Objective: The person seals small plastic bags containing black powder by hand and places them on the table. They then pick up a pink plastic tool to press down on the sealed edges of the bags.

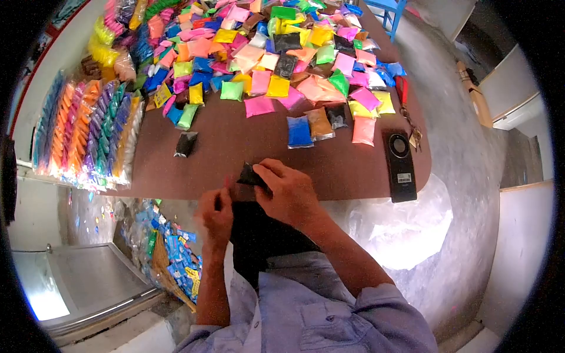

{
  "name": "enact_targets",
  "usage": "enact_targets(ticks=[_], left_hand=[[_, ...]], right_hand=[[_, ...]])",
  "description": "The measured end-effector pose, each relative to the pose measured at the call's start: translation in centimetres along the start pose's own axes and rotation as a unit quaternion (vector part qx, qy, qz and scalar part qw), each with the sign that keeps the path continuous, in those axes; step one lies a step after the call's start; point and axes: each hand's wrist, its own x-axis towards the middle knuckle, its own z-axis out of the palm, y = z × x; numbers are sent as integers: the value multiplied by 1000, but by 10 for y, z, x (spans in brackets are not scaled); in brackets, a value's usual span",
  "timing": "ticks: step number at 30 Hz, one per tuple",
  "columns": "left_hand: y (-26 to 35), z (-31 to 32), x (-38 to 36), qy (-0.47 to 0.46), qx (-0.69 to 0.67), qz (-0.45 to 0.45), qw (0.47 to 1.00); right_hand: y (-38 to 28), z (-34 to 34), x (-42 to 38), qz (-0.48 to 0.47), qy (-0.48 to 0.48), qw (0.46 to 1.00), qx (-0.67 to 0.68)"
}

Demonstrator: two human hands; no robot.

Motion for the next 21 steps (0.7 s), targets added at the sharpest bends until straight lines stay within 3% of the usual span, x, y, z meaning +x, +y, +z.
enact_targets(ticks=[2,9,12,18,21], left_hand=[[-12,-3,2,45,-16,-63,997],[28,5,3,22,-66,21,997],[27,10,7,-6,-32,10,999],[2,-4,23,8,-37,-50,998],[18,-9,19,16,-33,6,999]], right_hand=[[0,3,0,0,4,1000,-6],[0,1,-1,9,7,1000,-29],[-1,-1,-1,44,-22,999,2],[0,5,1,0,11,1000,-21],[0,5,-2,10,-2,1000,-29]])
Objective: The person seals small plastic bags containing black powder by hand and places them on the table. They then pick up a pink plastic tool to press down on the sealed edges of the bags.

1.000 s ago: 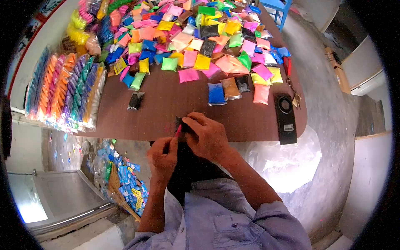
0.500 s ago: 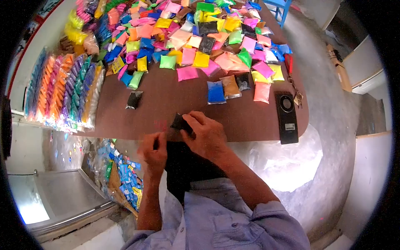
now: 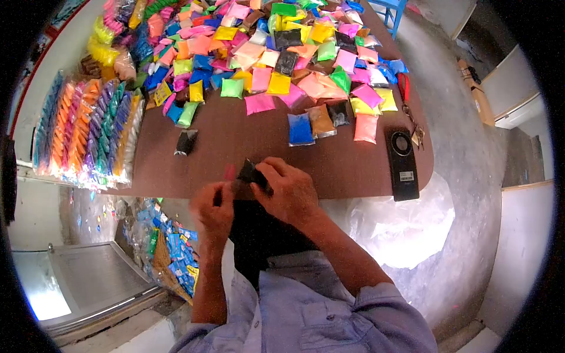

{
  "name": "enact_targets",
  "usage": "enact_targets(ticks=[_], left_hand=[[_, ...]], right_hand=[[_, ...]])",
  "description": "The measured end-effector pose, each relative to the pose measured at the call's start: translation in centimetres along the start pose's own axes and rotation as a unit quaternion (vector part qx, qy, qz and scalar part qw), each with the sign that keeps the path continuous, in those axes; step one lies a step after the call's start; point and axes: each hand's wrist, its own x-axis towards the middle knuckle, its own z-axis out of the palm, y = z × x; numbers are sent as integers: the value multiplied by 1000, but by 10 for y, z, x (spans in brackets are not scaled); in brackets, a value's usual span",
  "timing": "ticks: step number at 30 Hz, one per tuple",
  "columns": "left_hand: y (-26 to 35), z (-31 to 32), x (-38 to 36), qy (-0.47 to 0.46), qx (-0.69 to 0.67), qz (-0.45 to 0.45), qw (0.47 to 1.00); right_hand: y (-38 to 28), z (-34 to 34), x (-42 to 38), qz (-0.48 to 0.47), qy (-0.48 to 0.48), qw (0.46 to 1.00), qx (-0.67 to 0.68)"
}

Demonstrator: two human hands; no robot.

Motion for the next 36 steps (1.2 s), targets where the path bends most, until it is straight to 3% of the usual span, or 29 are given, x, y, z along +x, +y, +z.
enact_targets(ticks=[4,8,13,18,24,26,29,31,36], left_hand=[[22,15,-11,-34,-45,13,998],[-3,23,-8,-15,-18,5,1000],[-22,5,1,-17,-43,-88,995],[-19,-2,-4,2,-60,-80,995],[-2,-14,-5,16,-78,-107,991],[4,-16,-4,13,-80,-113,990],[6,-11,-5,5,-69,-75,995],[2,-2,-9,-7,-142,-94,985],[9,11,-8,-30,-132,-81,988]], right_hand=[[1,-1,0,-12,8,1000,5],[0,-2,-1,9,1,1000,21],[-4,-6,1,-23,5,1000,0],[-5,-6,3,-12,-4,1000,-21],[-11,-7,7,11,32,998,51],[-10,-8,6,79,-19,991,102],[5,4,5,15,36,996,82],[2,3,6,23,41,997,54],[-1,4,5,51,55,997,19]])
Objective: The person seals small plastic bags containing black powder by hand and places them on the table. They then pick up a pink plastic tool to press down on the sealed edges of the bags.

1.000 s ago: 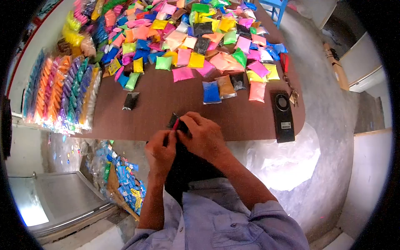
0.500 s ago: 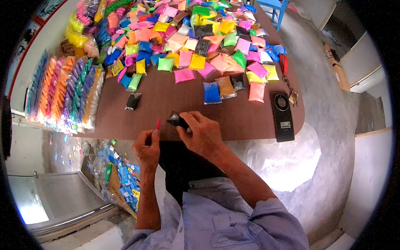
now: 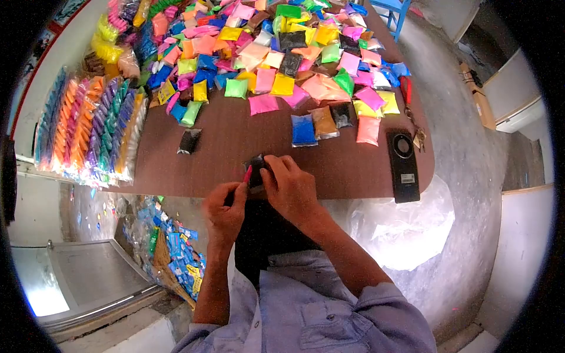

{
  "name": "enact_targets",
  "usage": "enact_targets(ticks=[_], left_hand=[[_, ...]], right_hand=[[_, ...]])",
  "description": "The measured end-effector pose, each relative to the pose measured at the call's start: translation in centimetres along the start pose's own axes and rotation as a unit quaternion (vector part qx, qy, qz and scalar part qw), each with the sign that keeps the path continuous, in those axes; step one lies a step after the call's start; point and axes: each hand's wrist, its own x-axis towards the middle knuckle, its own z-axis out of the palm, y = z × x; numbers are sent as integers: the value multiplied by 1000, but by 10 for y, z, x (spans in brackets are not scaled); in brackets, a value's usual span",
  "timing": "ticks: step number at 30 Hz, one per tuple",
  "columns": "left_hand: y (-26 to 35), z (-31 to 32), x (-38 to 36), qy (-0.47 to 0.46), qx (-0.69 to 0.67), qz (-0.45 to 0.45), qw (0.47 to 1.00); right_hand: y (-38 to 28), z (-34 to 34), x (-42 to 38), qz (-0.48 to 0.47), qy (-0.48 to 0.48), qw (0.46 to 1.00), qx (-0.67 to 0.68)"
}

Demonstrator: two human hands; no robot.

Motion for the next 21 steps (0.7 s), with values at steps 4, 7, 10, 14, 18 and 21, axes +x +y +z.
enact_targets(ticks=[4,7,10,14,18,21], left_hand=[[-5,7,6,-29,32,39,998],[-13,5,18,-34,52,48,997],[-12,0,33,-38,104,59,992],[-22,-3,48,-14,122,73,990],[-4,-8,48,-30,102,83,991],[6,-8,39,-68,95,81,990]], right_hand=[[3,2,-2,-24,2,1000,-3],[3,4,-4,-33,12,999,-8],[4,7,-4,-34,12,999,-10],[5,6,-4,-36,5,999,-15],[-2,2,-3,-48,29,998,-13],[-2,2,-4,-28,12,1000,-5]])
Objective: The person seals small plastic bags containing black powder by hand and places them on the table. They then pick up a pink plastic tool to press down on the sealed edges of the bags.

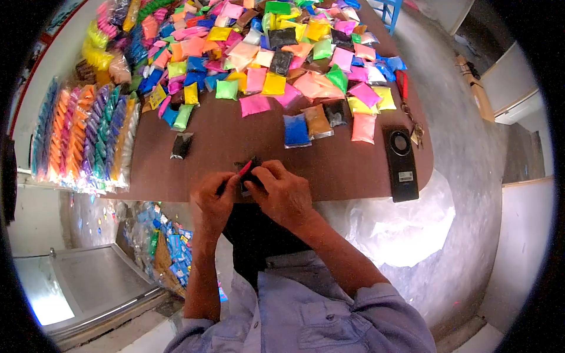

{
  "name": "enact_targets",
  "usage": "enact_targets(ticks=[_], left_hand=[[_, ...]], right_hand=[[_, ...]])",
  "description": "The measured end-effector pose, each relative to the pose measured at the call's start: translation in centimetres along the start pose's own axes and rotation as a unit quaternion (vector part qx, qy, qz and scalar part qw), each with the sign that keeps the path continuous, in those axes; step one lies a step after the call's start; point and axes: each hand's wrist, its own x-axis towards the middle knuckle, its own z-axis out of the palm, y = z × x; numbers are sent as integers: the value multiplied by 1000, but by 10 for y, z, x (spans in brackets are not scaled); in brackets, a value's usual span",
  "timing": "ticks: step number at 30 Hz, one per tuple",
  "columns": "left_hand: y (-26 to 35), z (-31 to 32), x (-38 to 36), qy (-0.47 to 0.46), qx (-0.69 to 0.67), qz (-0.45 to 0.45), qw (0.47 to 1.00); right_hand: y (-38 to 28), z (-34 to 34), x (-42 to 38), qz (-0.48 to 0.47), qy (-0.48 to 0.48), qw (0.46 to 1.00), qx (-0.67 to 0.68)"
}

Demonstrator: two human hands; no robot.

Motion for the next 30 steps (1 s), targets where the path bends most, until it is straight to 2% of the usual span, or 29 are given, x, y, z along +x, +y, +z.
enact_targets(ticks=[3,5,7,11,13,17,19,23,25,30], left_hand=[[2,7,-3,-22,-26,-10,999],[2,7,0,-23,-37,-6,999],[1,5,9,-46,52,17,997],[-14,6,28,-42,76,31,996],[-17,3,35,-42,138,53,988],[-11,0,37,-55,93,25,994],[1,-2,31,-55,21,21,998],[4,5,23,-83,18,16,996],[-5,10,21,-49,17,19,998],[-26,1,27,-48,42,-6,998]], right_hand=[[4,1,-2,7,-26,1000,-4],[6,2,-1,-43,6,999,0],[4,0,-1,-34,2,999,9],[6,0,-1,-47,9,999,15],[8,3,-3,-45,10,999,16],[7,1,-2,-46,14,999,12],[8,1,-3,-44,12,999,9],[5,1,-1,-39,11,999,7],[3,-2,-1,-31,5,999,14],[6,2,-1,-36,0,999,11]])
